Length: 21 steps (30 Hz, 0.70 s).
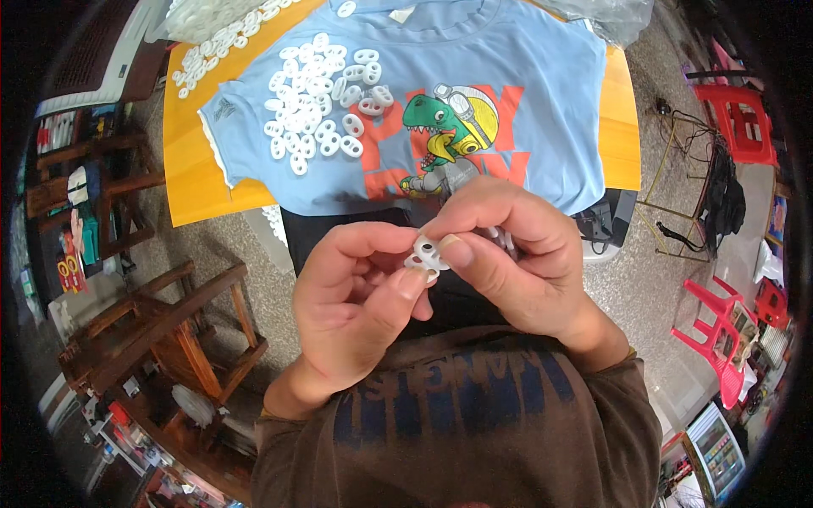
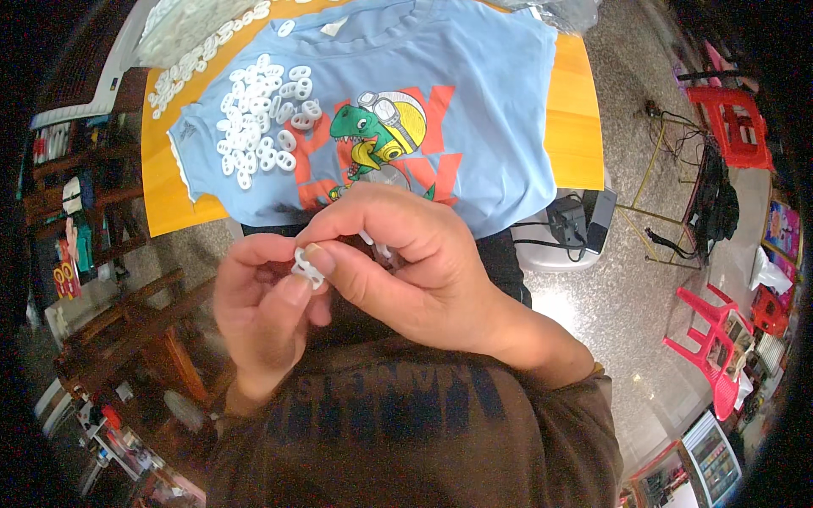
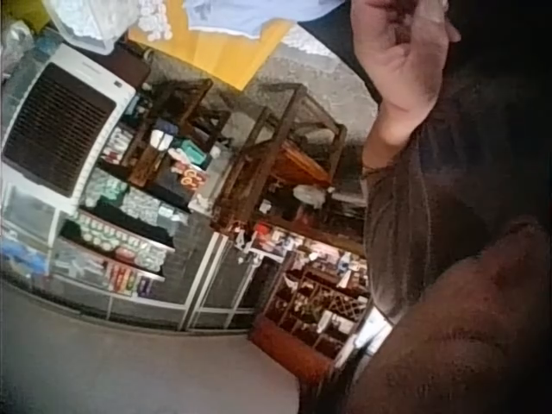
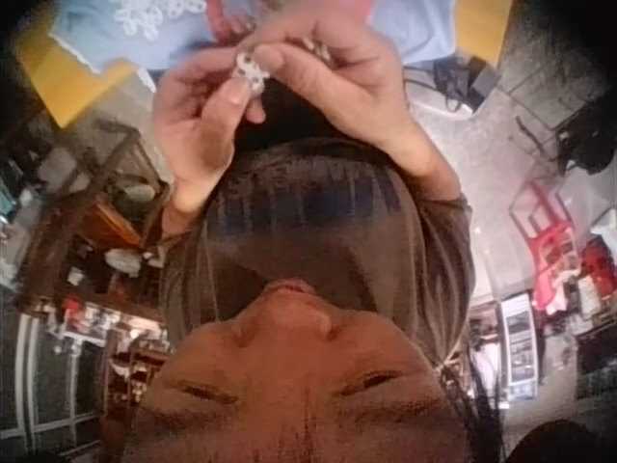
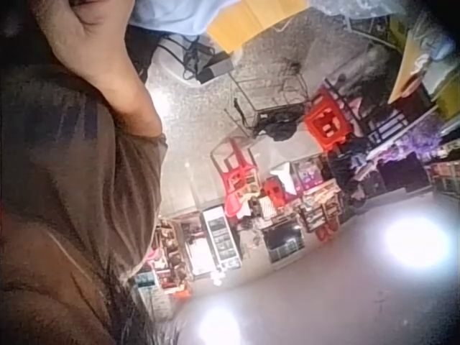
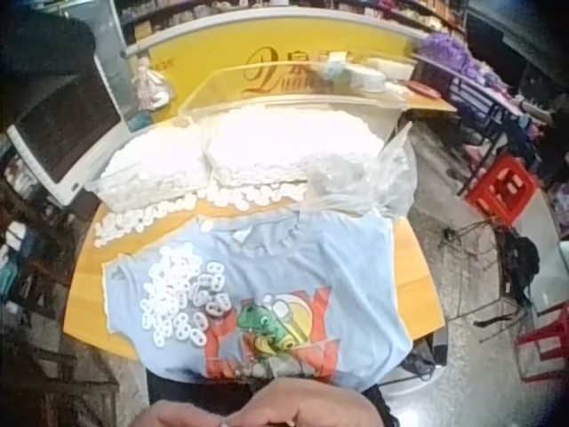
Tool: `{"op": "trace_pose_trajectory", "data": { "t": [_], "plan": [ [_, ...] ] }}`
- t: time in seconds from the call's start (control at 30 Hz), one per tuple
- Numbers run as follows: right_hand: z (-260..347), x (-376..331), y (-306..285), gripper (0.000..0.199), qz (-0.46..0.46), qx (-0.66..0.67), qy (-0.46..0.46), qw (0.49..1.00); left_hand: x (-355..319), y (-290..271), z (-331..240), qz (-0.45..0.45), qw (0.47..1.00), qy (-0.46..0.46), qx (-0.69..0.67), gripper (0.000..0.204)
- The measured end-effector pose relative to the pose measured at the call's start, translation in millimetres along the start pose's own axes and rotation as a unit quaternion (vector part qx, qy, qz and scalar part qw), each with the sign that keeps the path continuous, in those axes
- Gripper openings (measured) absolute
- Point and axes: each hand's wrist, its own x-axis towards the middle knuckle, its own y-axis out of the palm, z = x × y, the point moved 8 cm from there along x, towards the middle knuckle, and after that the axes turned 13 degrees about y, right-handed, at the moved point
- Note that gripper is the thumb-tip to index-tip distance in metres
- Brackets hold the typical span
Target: Sorting and inspecting small white plastic cord locks on a table using a toothpick for clearing holes.
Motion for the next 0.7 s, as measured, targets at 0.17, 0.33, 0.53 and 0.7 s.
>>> {"op": "trace_pose_trajectory", "data": {
  "t": [0.17, 0.33, 0.53, 0.7],
  "plan": [
    [4, -2, 2, 0.005, 0.003, -0.043, -0.021, 0.999, 0, 1, -1, -0.004, 1.000, -0.012, -0.001, 0.025],
    [1, -1, 2, 0.005, 0.001, -0.043, -0.003, 0.999, -1, 0, -1, -0.033, 0.999, -0.006, 0.005, 0.025],
    [5, -2, 1, 0.009, -0.002, -0.081, -0.057, 0.995, -1, 0, 1, -0.026, 1.000, 0.008, 0.007, 0.026],
    [10, -4, 4, 0.013, 0.012, -0.096, -0.057, 0.994, -4, 3, 3, -0.014, 1.000, 0.024, -0.003, 0.030]
  ]
}}
